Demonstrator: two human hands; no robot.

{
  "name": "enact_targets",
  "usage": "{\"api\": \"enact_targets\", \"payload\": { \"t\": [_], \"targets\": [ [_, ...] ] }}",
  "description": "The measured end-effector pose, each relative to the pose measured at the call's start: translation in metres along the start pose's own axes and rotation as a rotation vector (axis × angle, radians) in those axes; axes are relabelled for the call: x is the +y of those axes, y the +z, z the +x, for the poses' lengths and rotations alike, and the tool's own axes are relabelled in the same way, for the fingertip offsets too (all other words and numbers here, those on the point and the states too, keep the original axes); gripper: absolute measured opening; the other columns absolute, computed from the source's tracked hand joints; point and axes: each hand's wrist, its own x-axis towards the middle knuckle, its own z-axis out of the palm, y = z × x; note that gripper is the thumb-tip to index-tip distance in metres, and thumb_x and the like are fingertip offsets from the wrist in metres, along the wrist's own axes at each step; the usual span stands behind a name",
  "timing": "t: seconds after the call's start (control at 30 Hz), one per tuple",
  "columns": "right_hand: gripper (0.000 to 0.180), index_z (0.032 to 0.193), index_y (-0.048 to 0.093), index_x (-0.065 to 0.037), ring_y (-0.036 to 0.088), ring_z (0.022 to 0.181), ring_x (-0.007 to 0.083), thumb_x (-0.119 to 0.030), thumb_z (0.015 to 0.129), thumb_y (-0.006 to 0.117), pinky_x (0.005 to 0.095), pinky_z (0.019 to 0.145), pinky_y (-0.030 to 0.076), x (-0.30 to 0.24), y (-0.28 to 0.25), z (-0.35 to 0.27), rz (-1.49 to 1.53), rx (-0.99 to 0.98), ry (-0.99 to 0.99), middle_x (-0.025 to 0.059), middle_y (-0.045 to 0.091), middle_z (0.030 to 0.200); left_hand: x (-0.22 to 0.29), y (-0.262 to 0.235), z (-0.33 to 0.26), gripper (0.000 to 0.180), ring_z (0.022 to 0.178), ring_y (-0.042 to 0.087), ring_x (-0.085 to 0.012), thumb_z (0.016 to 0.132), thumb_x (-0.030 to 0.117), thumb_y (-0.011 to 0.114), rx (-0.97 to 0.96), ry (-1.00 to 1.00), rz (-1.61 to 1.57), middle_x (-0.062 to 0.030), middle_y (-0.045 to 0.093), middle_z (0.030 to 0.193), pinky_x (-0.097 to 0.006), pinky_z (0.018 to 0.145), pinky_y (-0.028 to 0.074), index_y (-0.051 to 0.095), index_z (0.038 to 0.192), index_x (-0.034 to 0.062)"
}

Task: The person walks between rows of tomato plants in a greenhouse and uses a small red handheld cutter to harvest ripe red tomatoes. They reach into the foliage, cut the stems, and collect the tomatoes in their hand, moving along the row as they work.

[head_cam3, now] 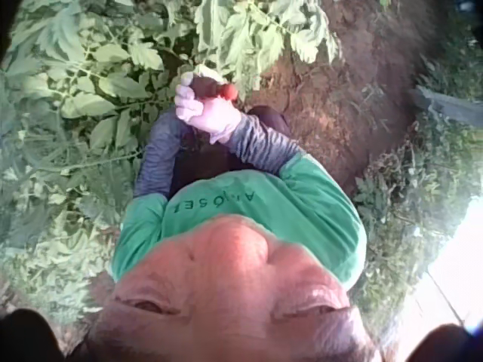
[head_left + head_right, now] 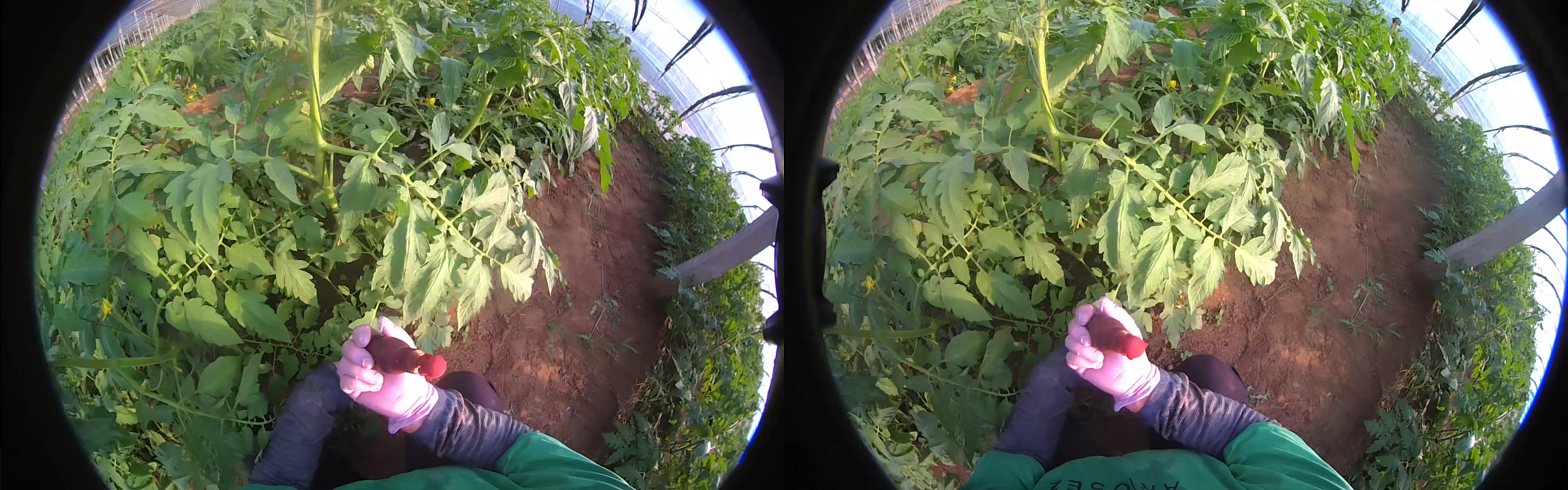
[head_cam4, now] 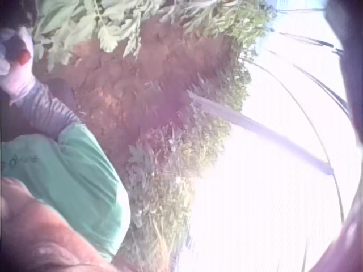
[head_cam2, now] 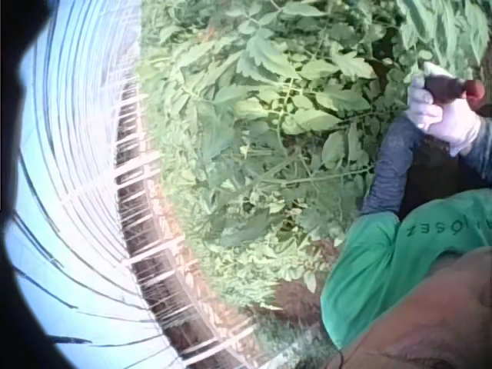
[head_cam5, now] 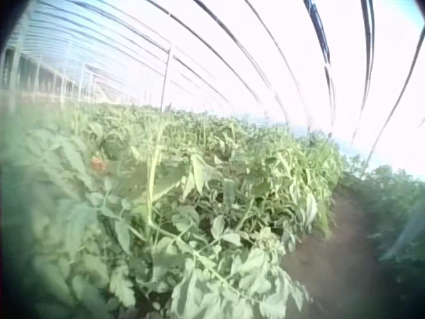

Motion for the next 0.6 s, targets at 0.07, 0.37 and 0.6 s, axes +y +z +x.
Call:
{"api": "enact_targets", "payload": {
  "t": [0.07,0.37,0.6],
  "targets": [
    [0.032,0.086,0.054,-0.004,0.038,0.044,0.0155,-0.035,0.088,0.048,0.0254,0.044,0.033,0.027,-0.024,0.021,0.059,0.050,0.087,0.0086,0.047,0.064,-0.024,-0.003,-0.009,0.051,0.092,0.060,-0.0271,0.078,0.027,0.063,-0.010,0.018,-0.150,-0.0151,0.057,0.104,-0.034,0.084,0.047,0.043,0.116,0.0002],
    [0.030,0.090,0.053,-0.004,0.039,0.044,0.0154,-0.033,0.088,0.047,0.0252,0.043,0.032,0.054,-0.046,-0.002,0.204,0.397,-0.045,0.0102,0.049,0.069,-0.051,0.005,-0.043,0.042,0.082,0.062,-0.0239,0.077,0.028,0.063,-0.197,-0.149,-0.636,-0.0116,0.058,0.093,-0.031,0.078,0.049,0.046,0.104,0.0008],
    [0.030,0.090,0.052,-0.002,0.040,0.046,0.0137,-0.031,0.091,0.044,0.0244,0.044,0.034,0.078,-0.039,-0.011,0.322,0.398,0.036,0.0100,0.048,0.071,-0.060,0.050,-0.093,0.029,0.073,0.060,-0.0172,0.078,0.026,0.062,-0.111,-0.240,-0.760,-0.0058,0.055,0.078,-0.026,0.072,0.049,0.046,0.089,0.0040]
  ]
}}
